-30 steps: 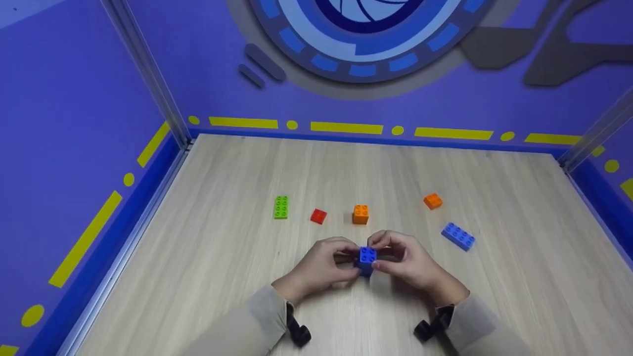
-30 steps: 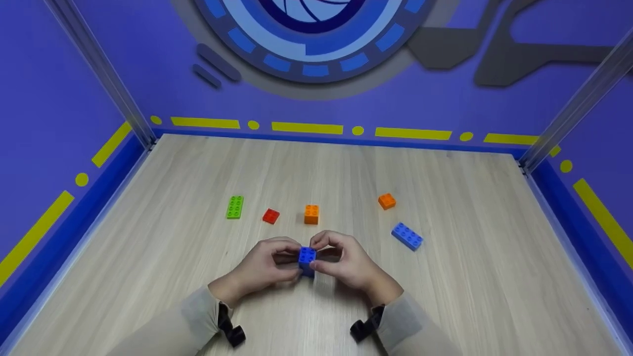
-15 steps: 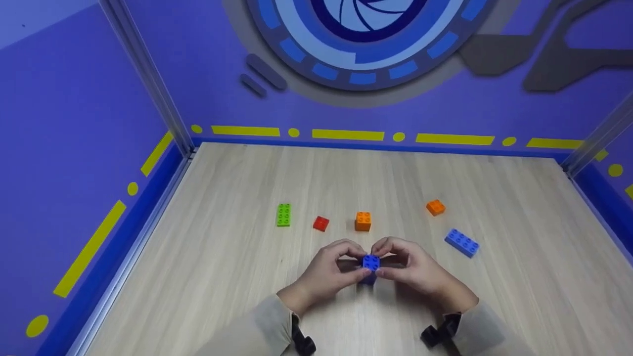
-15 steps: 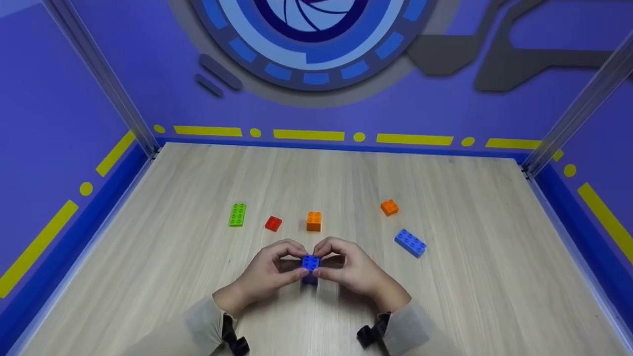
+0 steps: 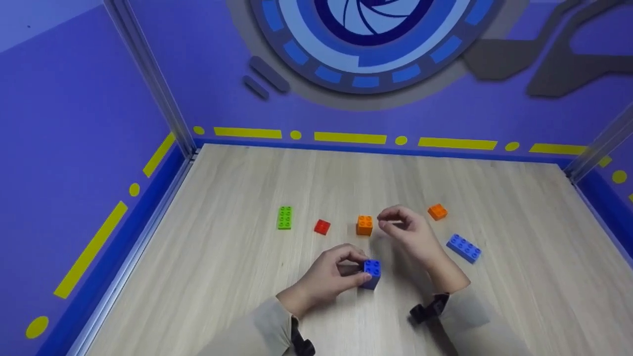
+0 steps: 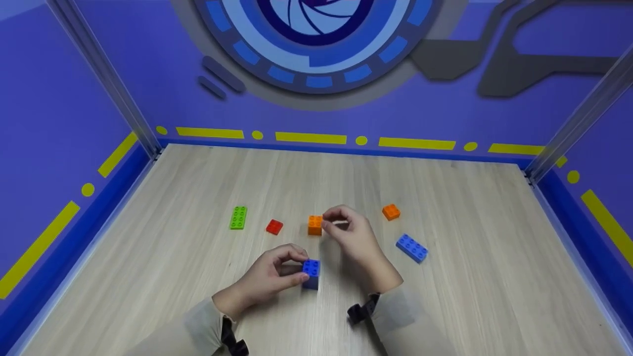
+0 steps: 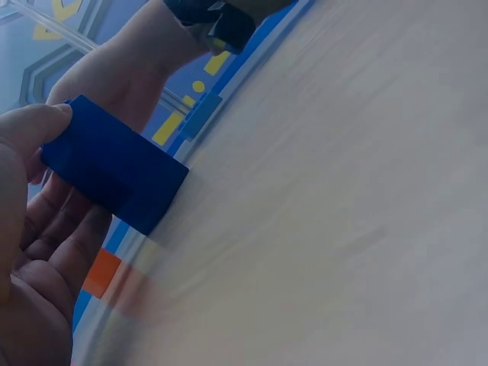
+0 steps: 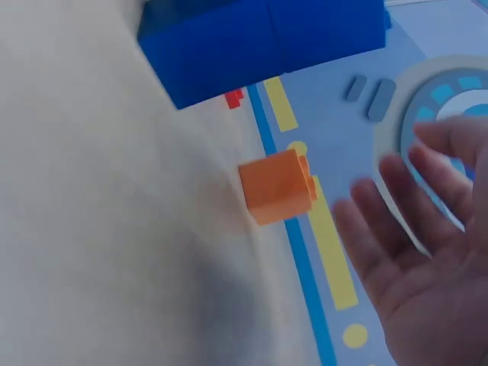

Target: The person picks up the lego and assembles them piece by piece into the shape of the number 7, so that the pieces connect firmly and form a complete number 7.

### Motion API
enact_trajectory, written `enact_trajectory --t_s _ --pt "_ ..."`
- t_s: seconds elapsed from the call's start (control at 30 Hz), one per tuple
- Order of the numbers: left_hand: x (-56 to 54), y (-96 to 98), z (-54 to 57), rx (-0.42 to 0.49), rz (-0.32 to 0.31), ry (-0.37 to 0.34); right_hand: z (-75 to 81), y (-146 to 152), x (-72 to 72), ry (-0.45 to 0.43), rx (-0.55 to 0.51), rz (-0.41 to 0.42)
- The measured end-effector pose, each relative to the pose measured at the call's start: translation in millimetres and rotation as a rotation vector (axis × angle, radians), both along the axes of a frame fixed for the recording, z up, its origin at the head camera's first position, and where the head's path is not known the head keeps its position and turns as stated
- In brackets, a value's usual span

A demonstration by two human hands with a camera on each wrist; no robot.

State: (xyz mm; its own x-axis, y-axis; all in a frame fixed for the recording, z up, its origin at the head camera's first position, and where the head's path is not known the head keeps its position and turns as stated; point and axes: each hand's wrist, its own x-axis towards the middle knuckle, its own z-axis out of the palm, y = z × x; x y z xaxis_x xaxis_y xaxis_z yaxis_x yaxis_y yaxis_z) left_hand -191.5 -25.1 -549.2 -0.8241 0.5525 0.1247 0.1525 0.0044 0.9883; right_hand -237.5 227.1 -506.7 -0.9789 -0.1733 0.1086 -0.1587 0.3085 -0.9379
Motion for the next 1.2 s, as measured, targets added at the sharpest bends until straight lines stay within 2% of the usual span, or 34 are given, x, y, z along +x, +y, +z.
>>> enact_trajectory --t_s 0.1,0.23,0.5,0.87,1.2 --pt "-0.5 -0.5 -0.1 0.002 -0.005 -0.006 -3.8 -10 -8.4 -0.023 -0.042 -0.076" --pt "-3.0 1.5 1.5 0.009 -0.013 -0.004 -13.6 -13 -15.5 -0.036 -0.044 -0.125" --pt "-1.0 1.6 -0.7 0.001 -0.016 -0.01 -33.6 -9 -14.6 0.008 0.188 -0.083" --pt "-1.9 -1.1 2.2 0.001 -0.011 0.01 -39.8 -14 -17.8 0.064 0.275 -0.04" --pt "-1.7 0.6 -0.6 -0.014 -0.014 0.028 -42.9 -15 -12.7 0.069 0.31 -0.121"
